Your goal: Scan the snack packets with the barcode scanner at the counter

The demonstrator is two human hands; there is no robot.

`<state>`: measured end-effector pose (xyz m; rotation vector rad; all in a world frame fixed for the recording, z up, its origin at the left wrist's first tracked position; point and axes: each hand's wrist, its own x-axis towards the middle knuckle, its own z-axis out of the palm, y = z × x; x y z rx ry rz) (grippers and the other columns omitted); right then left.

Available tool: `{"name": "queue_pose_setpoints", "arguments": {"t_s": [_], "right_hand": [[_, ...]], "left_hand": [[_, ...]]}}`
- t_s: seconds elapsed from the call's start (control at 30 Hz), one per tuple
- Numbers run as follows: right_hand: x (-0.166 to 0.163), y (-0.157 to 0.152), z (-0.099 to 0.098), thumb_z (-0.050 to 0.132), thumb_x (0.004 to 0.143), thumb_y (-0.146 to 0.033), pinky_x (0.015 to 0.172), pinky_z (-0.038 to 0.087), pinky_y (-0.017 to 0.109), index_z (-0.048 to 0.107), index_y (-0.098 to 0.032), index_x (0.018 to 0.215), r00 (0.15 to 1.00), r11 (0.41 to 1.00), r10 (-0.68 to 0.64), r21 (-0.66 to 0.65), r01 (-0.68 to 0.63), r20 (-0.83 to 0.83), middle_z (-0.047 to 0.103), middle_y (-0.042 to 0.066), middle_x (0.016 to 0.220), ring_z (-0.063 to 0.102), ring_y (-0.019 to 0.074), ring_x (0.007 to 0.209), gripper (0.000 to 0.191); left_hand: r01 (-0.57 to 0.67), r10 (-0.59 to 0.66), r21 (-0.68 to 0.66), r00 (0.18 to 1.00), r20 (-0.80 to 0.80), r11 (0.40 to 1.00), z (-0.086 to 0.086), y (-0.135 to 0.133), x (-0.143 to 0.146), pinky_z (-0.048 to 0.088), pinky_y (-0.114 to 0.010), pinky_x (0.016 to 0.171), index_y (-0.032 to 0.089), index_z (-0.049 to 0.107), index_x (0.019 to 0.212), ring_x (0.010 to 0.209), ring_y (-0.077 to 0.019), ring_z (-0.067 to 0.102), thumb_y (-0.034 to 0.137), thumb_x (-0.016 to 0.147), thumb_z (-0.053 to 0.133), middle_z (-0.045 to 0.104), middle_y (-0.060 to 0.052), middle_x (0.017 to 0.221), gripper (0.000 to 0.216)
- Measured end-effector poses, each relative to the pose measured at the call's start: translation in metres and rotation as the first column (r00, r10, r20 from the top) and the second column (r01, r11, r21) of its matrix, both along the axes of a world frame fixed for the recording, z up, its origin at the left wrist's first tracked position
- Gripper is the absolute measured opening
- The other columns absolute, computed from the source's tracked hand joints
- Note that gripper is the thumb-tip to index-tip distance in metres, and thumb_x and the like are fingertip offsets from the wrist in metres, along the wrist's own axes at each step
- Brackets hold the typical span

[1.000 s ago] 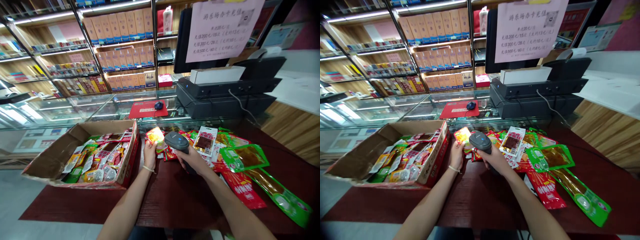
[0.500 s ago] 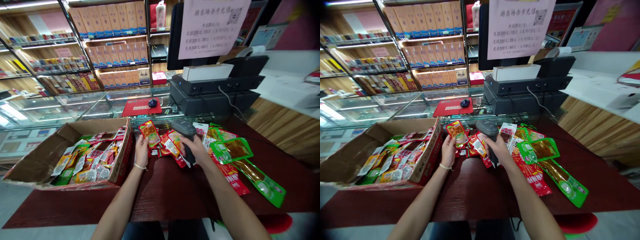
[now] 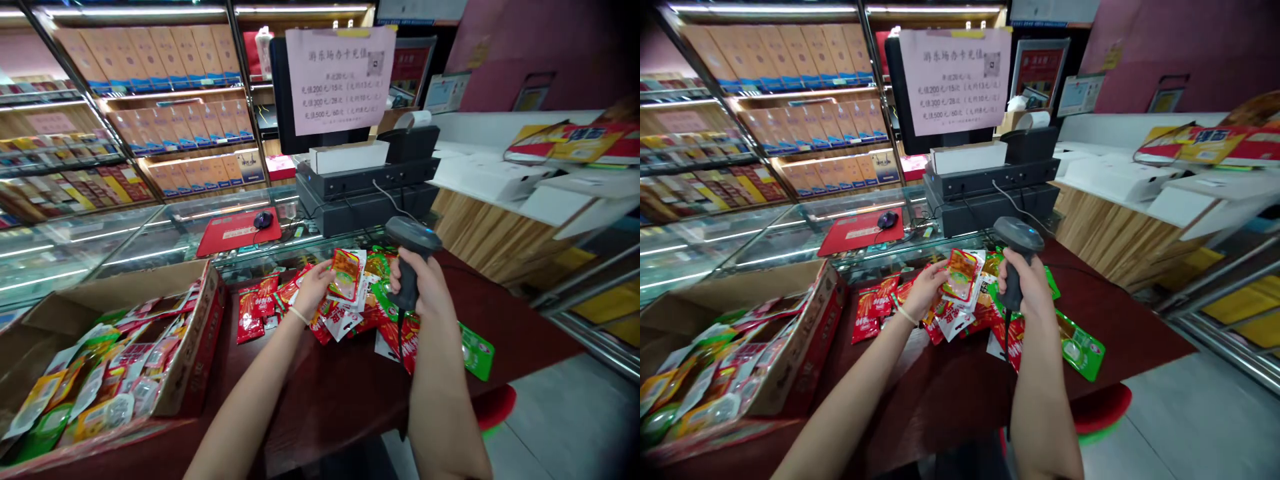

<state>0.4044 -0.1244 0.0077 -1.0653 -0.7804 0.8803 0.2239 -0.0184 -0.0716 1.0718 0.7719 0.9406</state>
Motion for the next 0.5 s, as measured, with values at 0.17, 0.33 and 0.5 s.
{"name": "queue_pose_setpoints", "arguments": {"t_s": [0.17,0.33,0.5], "right_hand": [[0.009,-0.005,0.000,0.072,0.079,-0.043,0.036,0.039,0.023,0.050,-0.024,0.079,0.999,0.999,-0.050,0.010,0.051,-0.010,0.051,-0.007,0.053,0.047,0.0111,0.038,0.029],[-0.002,-0.003,0.002,0.072,0.078,-0.042,0.037,0.039,0.022,0.050,-0.025,0.082,1.000,1.000,0.007,0.012,-0.007,-0.008,0.051,-0.008,0.054,0.046,0.0107,0.038,0.029],[-0.031,0.004,0.014,0.074,0.078,-0.041,0.037,0.039,0.022,0.053,-0.023,0.080,0.988,0.988,0.154,0.006,-0.154,-0.009,0.052,-0.006,0.053,0.046,0.0105,0.038,0.028]], "left_hand": [[-0.073,0.080,0.109,0.995,-0.063,0.991,-0.007,0.006,0.009,0.042,-0.042,0.110,0.017,0.069,0.114,0.124,-0.0255,0.061,0.017,0.076,0.074,0.066,-0.015,0.132,0.038],[0.019,0.016,0.243,0.990,-0.142,0.970,-0.001,-0.001,-0.007,0.043,-0.048,0.110,0.021,0.073,0.108,0.120,-0.0282,0.063,0.018,0.074,0.073,0.070,-0.010,0.125,0.034],[-0.009,0.085,0.368,0.978,-0.190,0.930,0.028,-0.016,-0.031,0.046,-0.046,0.106,0.021,0.074,0.104,0.111,-0.0269,0.067,0.017,0.079,0.066,0.073,-0.009,0.116,0.027]]}}
